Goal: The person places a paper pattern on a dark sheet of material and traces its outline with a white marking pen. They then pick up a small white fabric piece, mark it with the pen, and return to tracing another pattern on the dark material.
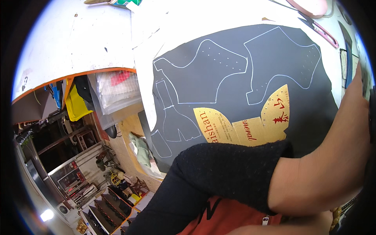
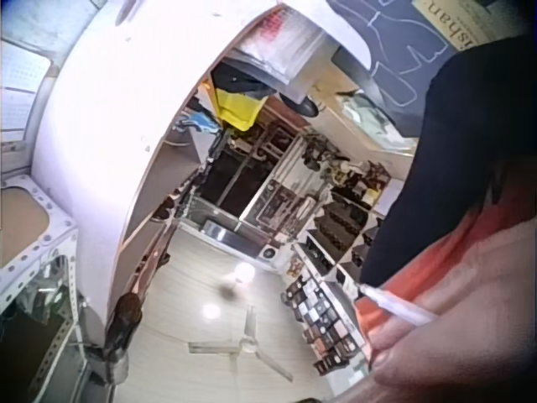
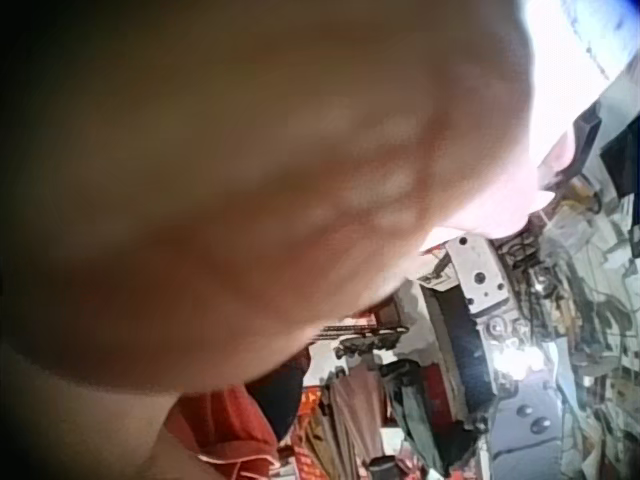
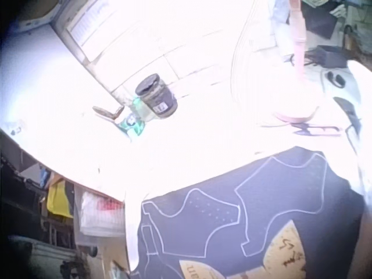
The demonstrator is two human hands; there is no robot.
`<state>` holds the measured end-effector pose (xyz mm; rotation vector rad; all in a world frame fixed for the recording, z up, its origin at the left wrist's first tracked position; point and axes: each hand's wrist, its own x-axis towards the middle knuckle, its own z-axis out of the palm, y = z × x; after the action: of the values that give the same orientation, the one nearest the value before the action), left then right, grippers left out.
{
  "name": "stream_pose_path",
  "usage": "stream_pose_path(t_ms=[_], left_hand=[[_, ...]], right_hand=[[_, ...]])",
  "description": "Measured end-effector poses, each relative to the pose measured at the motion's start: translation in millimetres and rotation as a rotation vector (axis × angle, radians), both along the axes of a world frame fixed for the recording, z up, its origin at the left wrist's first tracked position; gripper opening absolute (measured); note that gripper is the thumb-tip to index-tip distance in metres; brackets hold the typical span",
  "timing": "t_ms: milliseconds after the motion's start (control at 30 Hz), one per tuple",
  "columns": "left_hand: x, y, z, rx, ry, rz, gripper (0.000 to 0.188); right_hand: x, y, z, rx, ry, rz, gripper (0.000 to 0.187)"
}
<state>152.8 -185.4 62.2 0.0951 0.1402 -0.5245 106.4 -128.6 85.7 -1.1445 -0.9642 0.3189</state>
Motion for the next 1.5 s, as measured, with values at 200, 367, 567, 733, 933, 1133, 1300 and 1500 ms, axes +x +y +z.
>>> stream_pose_path(t_ms=[200,367,567,733,933,1133,1300,1500], left_hand=[[-4,0,1,-0.014,0.023,-0.031,0.042],[-7,1,5,-0.018,0.036,-0.057,0.041],[-2,9,14,0.029,0.053,-0.095,0.040],[20,31,28,0.199,0.099,-0.076,0.039],[47,83,43,0.376,-0.087,0.349,0.031],[73,118,50,0.395,-0.081,0.334,0.030],[69,120,46,0.476,-0.151,0.261,0.030],[71,128,47,0.278,-0.138,0.233,0.040]], right_hand=[[-4,7,-2,0.022,-0.009,-0.012,0.026],[-4,11,-6,0.012,-0.015,-0.027,0.024],[7,1,-10,-0.034,-0.029,-0.062,0.022],[15,-23,-4,-0.083,-0.035,-0.108,0.021],[28,-59,1,-0.130,-0.027,-0.165,0.019],[31,-81,9,-0.173,-0.045,-0.180,0.017],[40,-91,22,-0.184,-0.090,-0.124,0.016],[56,-100,55,-0.143,-0.225,0.026,0.014]])
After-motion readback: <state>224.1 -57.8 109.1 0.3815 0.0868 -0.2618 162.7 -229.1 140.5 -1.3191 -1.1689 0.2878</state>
